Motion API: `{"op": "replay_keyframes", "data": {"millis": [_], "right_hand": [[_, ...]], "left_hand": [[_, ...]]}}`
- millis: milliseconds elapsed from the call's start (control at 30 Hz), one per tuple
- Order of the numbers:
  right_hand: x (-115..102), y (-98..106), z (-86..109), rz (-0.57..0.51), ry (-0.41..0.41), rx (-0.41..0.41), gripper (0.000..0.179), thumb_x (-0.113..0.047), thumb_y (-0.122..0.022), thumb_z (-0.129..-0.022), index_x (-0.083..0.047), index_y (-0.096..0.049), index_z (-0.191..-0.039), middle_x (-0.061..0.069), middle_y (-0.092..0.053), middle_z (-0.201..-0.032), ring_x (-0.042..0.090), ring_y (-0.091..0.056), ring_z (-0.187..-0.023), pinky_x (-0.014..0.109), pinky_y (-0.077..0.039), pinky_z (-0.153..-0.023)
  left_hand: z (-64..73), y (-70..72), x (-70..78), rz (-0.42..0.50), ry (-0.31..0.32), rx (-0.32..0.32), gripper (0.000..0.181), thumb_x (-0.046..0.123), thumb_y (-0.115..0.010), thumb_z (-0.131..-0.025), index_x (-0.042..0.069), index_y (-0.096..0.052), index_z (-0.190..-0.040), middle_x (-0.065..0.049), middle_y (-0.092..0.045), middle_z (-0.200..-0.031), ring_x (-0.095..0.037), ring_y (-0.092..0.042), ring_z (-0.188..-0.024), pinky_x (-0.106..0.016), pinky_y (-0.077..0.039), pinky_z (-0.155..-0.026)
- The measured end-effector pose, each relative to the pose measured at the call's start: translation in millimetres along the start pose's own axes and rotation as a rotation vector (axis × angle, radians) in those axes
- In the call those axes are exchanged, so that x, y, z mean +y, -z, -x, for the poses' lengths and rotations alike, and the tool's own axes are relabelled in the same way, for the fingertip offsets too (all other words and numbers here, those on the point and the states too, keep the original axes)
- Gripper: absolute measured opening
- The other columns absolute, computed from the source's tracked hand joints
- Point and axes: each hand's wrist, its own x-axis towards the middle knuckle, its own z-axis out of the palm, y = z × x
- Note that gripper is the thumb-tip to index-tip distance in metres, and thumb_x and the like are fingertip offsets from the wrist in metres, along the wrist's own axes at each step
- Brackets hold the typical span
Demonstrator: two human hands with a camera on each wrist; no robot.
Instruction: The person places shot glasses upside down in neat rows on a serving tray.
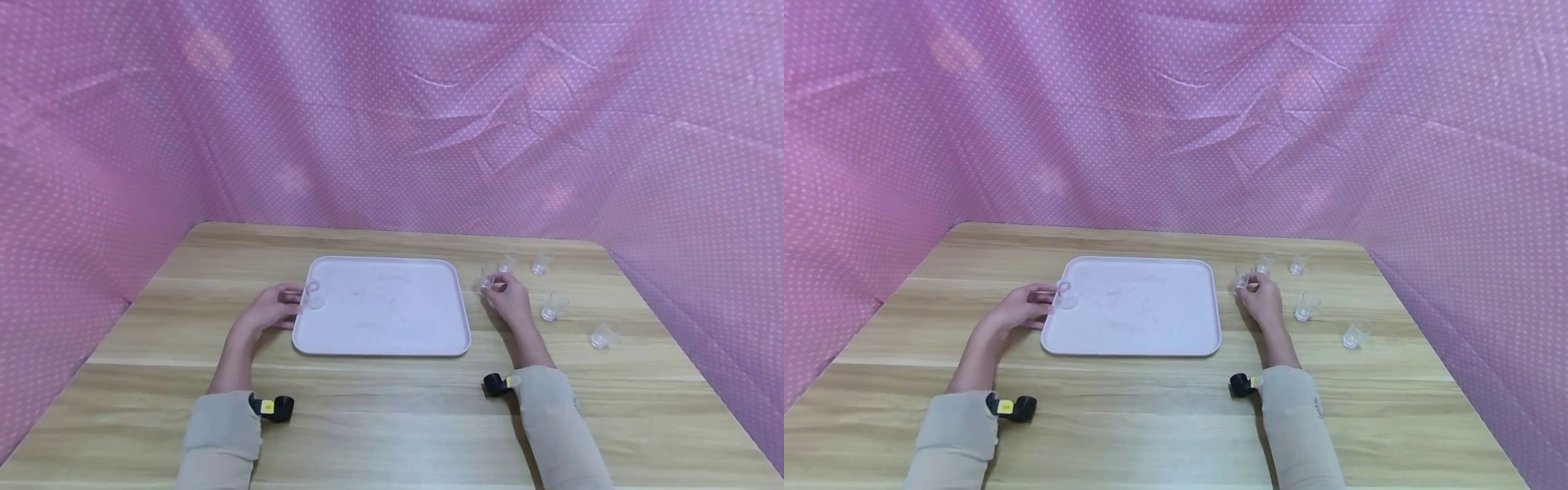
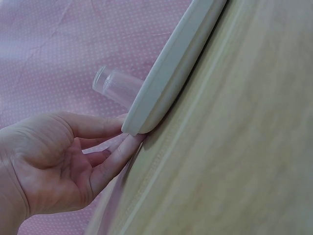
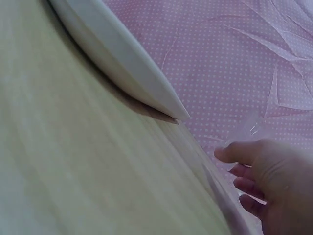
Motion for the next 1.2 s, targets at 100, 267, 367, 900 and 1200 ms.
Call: {"op": "replay_keyframes", "data": {"millis": [100,267,367,900,1200], "right_hand": [[-3,0,0.2,-0.021,0.005,0.008,0.029,-0.010,-0.069,-0.080,0.002,-0.060,-0.105,0.019,-0.062,-0.089,0.027,-0.057,-0.079,0.031,-0.049,-0.065],[-10,2,0.6,-0.054,0.001,-0.002,0.029,-0.013,-0.068,-0.081,-0.001,-0.061,-0.107,0.016,-0.060,-0.089,0.025,-0.054,-0.080,0.029,-0.047,-0.062],[-17,4,1.1,-0.065,-0.010,-0.008,0.028,-0.016,-0.067,-0.082,-0.003,-0.062,-0.106,0.016,-0.060,-0.089,0.025,-0.054,-0.081,0.031,-0.047,-0.064],[-72,-2,11.9,-0.129,0.182,-0.165,0.029,-0.005,-0.071,-0.077,0.008,-0.061,-0.101,0.020,-0.061,-0.092,0.030,-0.058,-0.079,0.027,-0.053,-0.064],[-96,-17,23.2,-0.127,0.230,-0.242,0.028,-0.004,-0.073,-0.076,0.005,-0.062,-0.100,0.016,-0.064,-0.085,0.028,-0.061,-0.077,0.030,-0.054,-0.066]], "left_hand": [[-0.4,0.9,0.1,-0.011,0.001,0.002,0.050,-0.003,-0.052,-0.089,-0.007,-0.032,-0.135,-0.030,-0.042,-0.125,-0.028,-0.055,-0.097,-0.034,-0.055,-0.073],[-1.4,2.2,-0.4,-0.014,0.005,0.006,0.049,-0.003,-0.052,-0.089,-0.007,-0.033,-0.135,-0.030,-0.042,-0.126,-0.026,-0.057,-0.095,-0.034,-0.055,-0.073],[-2.0,1.8,-0.4,-0.006,0.007,0.007,0.048,-0.003,-0.051,-0.089,-0.006,-0.034,-0.134,-0.030,-0.043,-0.126,-0.027,-0.057,-0.095,-0.033,-0.055,-0.073],[-0.9,3.3,-0.8,-0.004,0.005,0.005,0.050,-0.003,-0.053,-0.089,-0.005,-0.035,-0.135,-0.028,-0.043,-0.126,-0.028,-0.056,-0.096,-0.033,-0.055,-0.074],[-2.4,2.5,-2.5,0.004,-0.003,-0.004,0.050,-0.003,-0.054,-0.089,-0.005,-0.035,-0.135,-0.027,-0.044,-0.124,-0.026,-0.055,-0.095,-0.033,-0.056,-0.073]]}}
